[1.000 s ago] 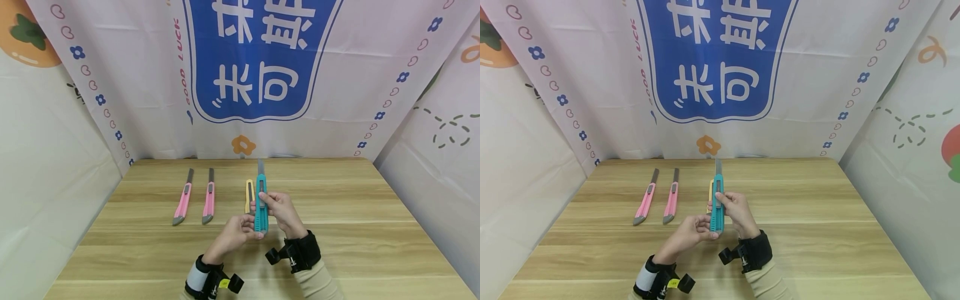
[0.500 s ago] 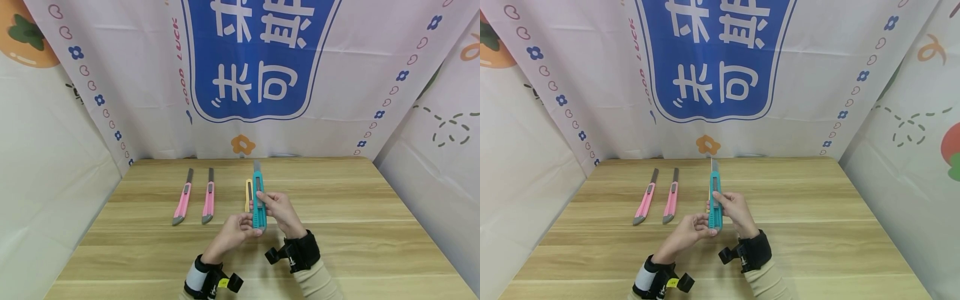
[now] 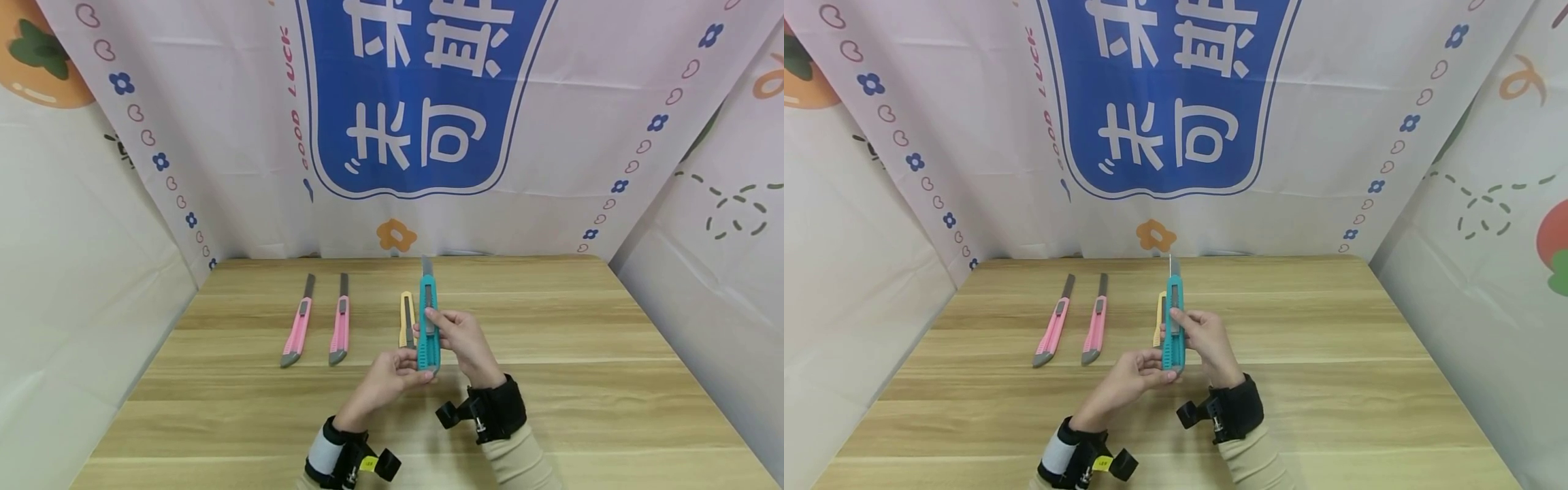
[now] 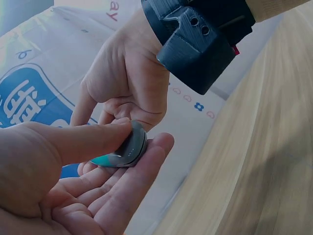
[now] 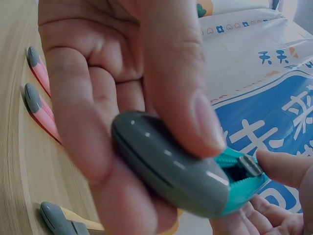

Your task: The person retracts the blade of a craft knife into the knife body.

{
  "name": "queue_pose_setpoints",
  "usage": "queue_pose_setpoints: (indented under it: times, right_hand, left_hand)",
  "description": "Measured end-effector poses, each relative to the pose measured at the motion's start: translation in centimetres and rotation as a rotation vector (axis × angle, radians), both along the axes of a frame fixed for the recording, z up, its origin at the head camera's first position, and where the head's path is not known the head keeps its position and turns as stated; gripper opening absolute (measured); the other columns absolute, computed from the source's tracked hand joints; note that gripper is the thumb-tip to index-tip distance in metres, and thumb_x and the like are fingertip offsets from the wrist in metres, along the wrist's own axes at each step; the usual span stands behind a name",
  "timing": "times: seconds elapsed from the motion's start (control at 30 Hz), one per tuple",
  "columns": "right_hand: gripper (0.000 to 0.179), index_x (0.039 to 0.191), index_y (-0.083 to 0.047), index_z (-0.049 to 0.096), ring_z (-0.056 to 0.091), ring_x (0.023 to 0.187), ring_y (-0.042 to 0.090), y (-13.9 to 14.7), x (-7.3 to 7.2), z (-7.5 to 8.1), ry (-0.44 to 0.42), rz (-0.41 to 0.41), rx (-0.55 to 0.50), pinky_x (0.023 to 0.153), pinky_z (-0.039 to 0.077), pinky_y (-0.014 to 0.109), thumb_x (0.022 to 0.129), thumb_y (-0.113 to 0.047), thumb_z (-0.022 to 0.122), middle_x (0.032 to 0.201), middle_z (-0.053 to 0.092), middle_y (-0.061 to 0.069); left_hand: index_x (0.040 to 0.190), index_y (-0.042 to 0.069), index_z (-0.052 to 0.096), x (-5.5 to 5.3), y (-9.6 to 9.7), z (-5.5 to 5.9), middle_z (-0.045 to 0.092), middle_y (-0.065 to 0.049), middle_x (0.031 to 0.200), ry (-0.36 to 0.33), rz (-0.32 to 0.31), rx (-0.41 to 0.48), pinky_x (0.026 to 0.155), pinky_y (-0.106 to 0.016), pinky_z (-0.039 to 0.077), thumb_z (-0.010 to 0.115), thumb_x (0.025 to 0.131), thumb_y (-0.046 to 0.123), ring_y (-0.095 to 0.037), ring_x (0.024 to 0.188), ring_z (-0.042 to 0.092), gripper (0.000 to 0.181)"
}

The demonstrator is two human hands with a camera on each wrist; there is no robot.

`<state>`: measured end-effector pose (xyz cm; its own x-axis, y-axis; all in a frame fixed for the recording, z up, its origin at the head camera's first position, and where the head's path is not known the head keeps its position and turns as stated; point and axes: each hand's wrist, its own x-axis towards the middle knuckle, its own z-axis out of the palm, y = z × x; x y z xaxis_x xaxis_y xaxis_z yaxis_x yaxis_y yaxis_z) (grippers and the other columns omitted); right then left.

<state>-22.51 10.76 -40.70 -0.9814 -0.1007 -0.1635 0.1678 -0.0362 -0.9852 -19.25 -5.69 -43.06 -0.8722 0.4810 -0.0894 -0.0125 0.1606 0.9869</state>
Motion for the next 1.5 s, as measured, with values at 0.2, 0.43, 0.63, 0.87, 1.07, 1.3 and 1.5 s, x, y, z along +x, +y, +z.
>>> queue_pose_setpoints:
  times: [0.2, 0.43, 0.63, 0.87, 1.07, 1.3, 1.5]
  right_hand:
    - [0.045, 0.115, 0.009, 0.063, 0.074, 0.077, 0.011, -0.4, 0.1, 0.0, 0.012, -0.006, -0.026, 0.078, 0.062, 0.031, 0.095, -0.032, 0.061, 0.082, 0.077, 0.000]
    - [0.040, 0.113, 0.011, 0.064, 0.073, 0.071, 0.009, -1.0, 0.3, -0.1, 0.024, -0.052, -0.035, 0.074, 0.062, 0.030, 0.097, -0.026, 0.059, 0.074, 0.075, -0.004]
    - [0.035, 0.112, 0.011, 0.064, 0.072, 0.070, 0.006, -1.0, 0.3, 0.0, 0.045, -0.056, -0.033, 0.076, 0.062, 0.027, 0.097, -0.020, 0.058, 0.075, 0.076, -0.005]
    - [0.036, 0.117, 0.011, 0.061, 0.073, 0.072, 0.007, -0.8, 0.4, 0.1, 0.032, -0.028, -0.047, 0.074, 0.061, 0.025, 0.096, -0.018, 0.059, 0.075, 0.076, -0.007]
    - [0.035, 0.118, 0.010, 0.062, 0.074, 0.076, 0.010, -0.6, 0.3, 0.1, 0.021, -0.020, -0.045, 0.075, 0.061, 0.026, 0.095, -0.017, 0.060, 0.077, 0.076, -0.005]
    - [0.033, 0.120, 0.008, 0.062, 0.073, 0.078, 0.007, -0.8, 0.3, 0.1, 0.021, 0.003, -0.069, 0.076, 0.062, 0.027, 0.095, -0.013, 0.060, 0.082, 0.076, -0.004]
    - [0.032, 0.121, 0.004, 0.063, 0.073, 0.079, 0.007, -0.7, 0.3, 0.1, 0.001, -0.006, -0.053, 0.078, 0.062, 0.028, 0.096, -0.017, 0.058, 0.088, 0.077, 0.000]
  left_hand:
    - [0.115, -0.013, 0.059, 0.1, -0.1, 0.2, 0.069, -0.030, 0.105, -0.018, 0.038, 0.010, 0.081, -0.028, 0.061, 0.064, 0.090, 0.004, -0.034, 0.096, 0.072, 0.030]
    - [0.115, -0.013, 0.059, 0.2, -0.3, 0.5, 0.069, -0.028, 0.105, -0.042, 0.069, 0.007, 0.082, -0.029, 0.061, 0.065, 0.089, 0.002, -0.027, 0.094, 0.073, 0.031]
    - [0.114, -0.012, 0.060, 0.2, -0.3, 0.6, 0.069, -0.028, 0.104, -0.054, 0.061, 0.008, 0.082, -0.029, 0.061, 0.065, 0.089, 0.002, -0.025, 0.092, 0.074, 0.029]
    - [0.112, -0.012, 0.061, 0.3, -0.2, 0.7, 0.070, -0.028, 0.103, -0.055, 0.064, 0.005, 0.081, -0.029, 0.061, 0.066, 0.088, 0.002, -0.024, 0.091, 0.074, 0.028]
    - [0.112, -0.011, 0.061, 0.4, -0.2, 0.8, 0.071, -0.026, 0.102, -0.052, 0.071, -0.011, 0.080, -0.029, 0.062, 0.067, 0.087, 0.003, -0.023, 0.090, 0.074, 0.029]
    - [0.114, -0.011, 0.060, 0.4, -0.3, 0.9, 0.070, -0.026, 0.106, -0.054, 0.091, -0.007, 0.082, -0.031, 0.061, 0.066, 0.088, 0.003, -0.025, 0.093, 0.074, 0.030]
    - [0.118, -0.012, 0.058, 0.4, -0.2, 1.0, 0.068, -0.028, 0.109, -0.059, 0.090, 0.011, 0.083, -0.030, 0.061, 0.064, 0.089, 0.002, -0.027, 0.096, 0.073, 0.032]
